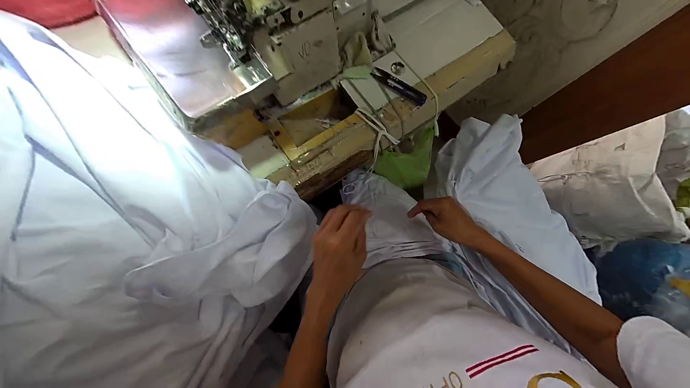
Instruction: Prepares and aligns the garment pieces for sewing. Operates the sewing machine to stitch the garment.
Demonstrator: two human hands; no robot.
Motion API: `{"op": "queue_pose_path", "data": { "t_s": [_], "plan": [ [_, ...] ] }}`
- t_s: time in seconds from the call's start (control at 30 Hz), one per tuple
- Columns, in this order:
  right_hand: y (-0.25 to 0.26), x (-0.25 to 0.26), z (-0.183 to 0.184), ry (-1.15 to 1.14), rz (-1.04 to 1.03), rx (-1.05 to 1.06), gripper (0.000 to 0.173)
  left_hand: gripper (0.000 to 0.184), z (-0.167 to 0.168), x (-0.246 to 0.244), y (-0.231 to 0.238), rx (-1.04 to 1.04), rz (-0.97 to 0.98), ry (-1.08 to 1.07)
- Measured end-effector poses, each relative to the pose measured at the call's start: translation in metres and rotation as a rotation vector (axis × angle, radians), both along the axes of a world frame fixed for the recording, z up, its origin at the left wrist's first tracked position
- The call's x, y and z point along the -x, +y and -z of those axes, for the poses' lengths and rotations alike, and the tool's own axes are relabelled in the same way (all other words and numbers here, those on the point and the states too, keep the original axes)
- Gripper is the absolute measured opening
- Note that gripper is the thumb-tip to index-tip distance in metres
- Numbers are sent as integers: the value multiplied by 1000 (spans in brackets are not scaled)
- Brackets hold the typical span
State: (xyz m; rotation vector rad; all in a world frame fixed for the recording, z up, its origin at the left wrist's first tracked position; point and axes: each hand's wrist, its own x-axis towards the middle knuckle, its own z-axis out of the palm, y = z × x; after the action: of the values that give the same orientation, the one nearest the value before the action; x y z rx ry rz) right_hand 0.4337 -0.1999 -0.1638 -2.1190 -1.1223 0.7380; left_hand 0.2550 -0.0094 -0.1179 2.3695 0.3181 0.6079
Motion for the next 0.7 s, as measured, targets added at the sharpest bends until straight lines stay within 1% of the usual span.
{"op": "queue_pose_path", "data": {
  "t_s": [0.07, 0.13, 0.17, 0.23, 0.33, 0.4, 0.43, 0.5, 0.53, 0.57, 0.63, 0.67, 0.7],
  "plan": [
    [-6, 5, 7, 101, -73, 65, 22, 17, 39, -29, 3, 102, 111, 203],
    [-9, 7, 13, 161, -88, 107, 21, 20, 68, -42, 9, 171, 152, 496],
    [-11, 6, 15, 164, -76, 125, 23, 23, 77, -43, 11, 202, 165, 617],
    [-18, 0, 19, 159, -64, 167, 26, 22, 81, -34, 12, 259, 202, 740],
    [-31, -8, 21, 192, -116, 236, 25, 22, 70, -2, 12, 312, 315, 746],
    [-36, -11, 23, 195, -191, 202, 16, 23, 62, 14, 11, 314, 354, 740],
    [-36, -12, 22, 191, -234, 190, 12, 23, 56, 18, 11, 311, 364, 759],
    [-33, -12, 17, 176, -298, 202, 13, 23, 51, 23, 9, 276, 324, 701],
    [-31, -10, 14, 158, -296, 179, 14, 23, 49, 23, 8, 262, 274, 635],
    [-29, -7, 14, 134, -270, 113, 14, 23, 49, 22, 8, 256, 213, 551],
    [-25, 2, 20, 91, -194, -70, 10, 16, 53, 15, 10, 278, 125, 413],
    [-21, 6, 23, 75, -179, -130, 10, 14, 54, 10, 12, 295, 125, 415],
    [-17, 10, 24, 76, -191, -128, 15, 22, 56, 6, 14, 304, 153, 461]
  ]
}}
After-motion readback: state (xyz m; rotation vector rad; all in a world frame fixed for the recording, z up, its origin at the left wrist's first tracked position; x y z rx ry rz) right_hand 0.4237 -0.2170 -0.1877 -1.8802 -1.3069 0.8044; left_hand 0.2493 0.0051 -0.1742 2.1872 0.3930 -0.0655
